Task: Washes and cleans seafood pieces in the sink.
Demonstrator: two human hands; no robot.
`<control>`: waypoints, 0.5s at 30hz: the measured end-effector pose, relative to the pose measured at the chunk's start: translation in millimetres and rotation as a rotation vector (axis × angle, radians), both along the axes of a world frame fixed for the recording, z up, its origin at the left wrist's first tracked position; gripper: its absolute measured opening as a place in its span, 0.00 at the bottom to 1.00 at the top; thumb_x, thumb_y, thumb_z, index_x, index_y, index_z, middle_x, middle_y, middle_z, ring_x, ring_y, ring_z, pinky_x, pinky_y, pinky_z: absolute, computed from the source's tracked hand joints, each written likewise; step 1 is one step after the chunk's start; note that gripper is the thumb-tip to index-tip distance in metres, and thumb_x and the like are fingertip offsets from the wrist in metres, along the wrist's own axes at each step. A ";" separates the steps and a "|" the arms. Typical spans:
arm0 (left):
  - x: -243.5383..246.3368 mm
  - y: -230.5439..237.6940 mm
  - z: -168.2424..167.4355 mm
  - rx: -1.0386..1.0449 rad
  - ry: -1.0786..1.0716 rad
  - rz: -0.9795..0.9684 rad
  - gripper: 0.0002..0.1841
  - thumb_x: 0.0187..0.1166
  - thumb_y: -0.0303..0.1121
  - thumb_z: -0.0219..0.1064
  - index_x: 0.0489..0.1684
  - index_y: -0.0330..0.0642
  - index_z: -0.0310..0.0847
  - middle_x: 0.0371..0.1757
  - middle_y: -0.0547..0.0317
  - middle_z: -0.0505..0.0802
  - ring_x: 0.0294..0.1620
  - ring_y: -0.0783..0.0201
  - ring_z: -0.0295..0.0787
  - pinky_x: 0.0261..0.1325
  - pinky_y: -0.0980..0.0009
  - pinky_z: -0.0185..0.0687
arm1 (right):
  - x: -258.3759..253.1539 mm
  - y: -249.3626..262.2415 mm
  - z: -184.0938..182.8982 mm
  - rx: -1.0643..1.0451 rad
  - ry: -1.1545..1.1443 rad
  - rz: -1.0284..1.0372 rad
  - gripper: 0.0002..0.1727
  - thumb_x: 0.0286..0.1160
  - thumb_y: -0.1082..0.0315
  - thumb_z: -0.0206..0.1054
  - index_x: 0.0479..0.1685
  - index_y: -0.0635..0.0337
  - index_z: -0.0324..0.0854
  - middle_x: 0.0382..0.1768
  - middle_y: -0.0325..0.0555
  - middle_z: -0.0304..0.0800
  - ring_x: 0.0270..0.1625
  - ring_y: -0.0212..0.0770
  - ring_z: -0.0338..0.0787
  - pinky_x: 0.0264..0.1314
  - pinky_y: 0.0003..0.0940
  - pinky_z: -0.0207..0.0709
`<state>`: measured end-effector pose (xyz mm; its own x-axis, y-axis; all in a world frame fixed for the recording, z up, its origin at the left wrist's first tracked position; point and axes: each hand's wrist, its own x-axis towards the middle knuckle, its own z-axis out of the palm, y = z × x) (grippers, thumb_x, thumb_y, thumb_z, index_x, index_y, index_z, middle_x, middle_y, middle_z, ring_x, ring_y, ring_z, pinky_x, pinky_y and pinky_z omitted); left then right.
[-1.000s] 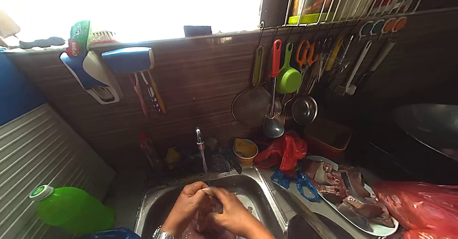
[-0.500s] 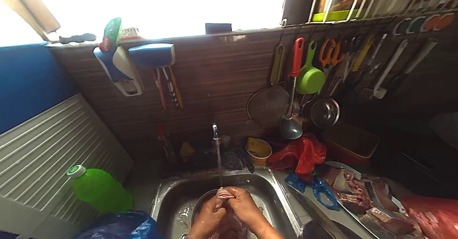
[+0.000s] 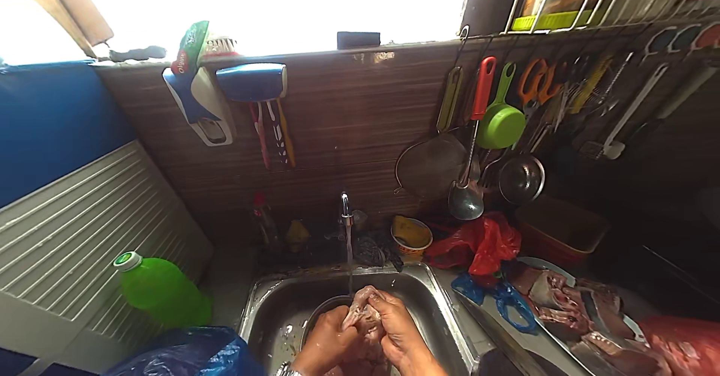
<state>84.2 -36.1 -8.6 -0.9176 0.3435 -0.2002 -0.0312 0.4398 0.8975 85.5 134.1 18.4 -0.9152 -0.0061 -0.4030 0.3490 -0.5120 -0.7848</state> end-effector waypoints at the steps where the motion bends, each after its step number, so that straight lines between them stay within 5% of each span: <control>1: -2.6 0.0 -3.0 -0.057 0.034 0.016 0.10 0.67 0.37 0.70 0.38 0.41 0.87 0.33 0.55 0.92 0.37 0.60 0.90 0.47 0.53 0.86 | 2.1 -0.8 3.6 0.016 -0.003 0.002 0.12 0.88 0.68 0.59 0.45 0.68 0.86 0.27 0.53 0.90 0.22 0.39 0.86 0.22 0.33 0.79; 5: -18.8 -10.9 -5.6 -0.164 0.069 0.037 0.06 0.66 0.37 0.73 0.30 0.46 0.90 0.33 0.60 0.94 0.39 0.63 0.91 0.49 0.53 0.86 | 11.8 3.4 8.5 0.050 0.030 0.087 0.12 0.86 0.69 0.60 0.50 0.68 0.87 0.39 0.58 0.95 0.36 0.46 0.94 0.38 0.42 0.88; 7: -27.9 -20.7 -3.7 -0.182 0.051 0.017 0.07 0.68 0.38 0.74 0.35 0.46 0.94 0.37 0.59 0.96 0.44 0.63 0.93 0.55 0.53 0.86 | 20.1 11.4 5.9 0.047 0.051 0.088 0.11 0.83 0.69 0.63 0.50 0.68 0.87 0.39 0.58 0.95 0.40 0.47 0.94 0.44 0.46 0.90; 15: -40.9 -49.1 -5.8 0.163 -0.186 0.273 0.06 0.64 0.27 0.78 0.36 0.38 0.94 0.34 0.54 0.97 0.38 0.63 0.94 0.47 0.61 0.91 | 43.6 49.2 15.5 0.014 0.151 0.150 0.10 0.76 0.70 0.64 0.44 0.66 0.90 0.32 0.53 0.93 0.28 0.39 0.89 0.30 0.37 0.85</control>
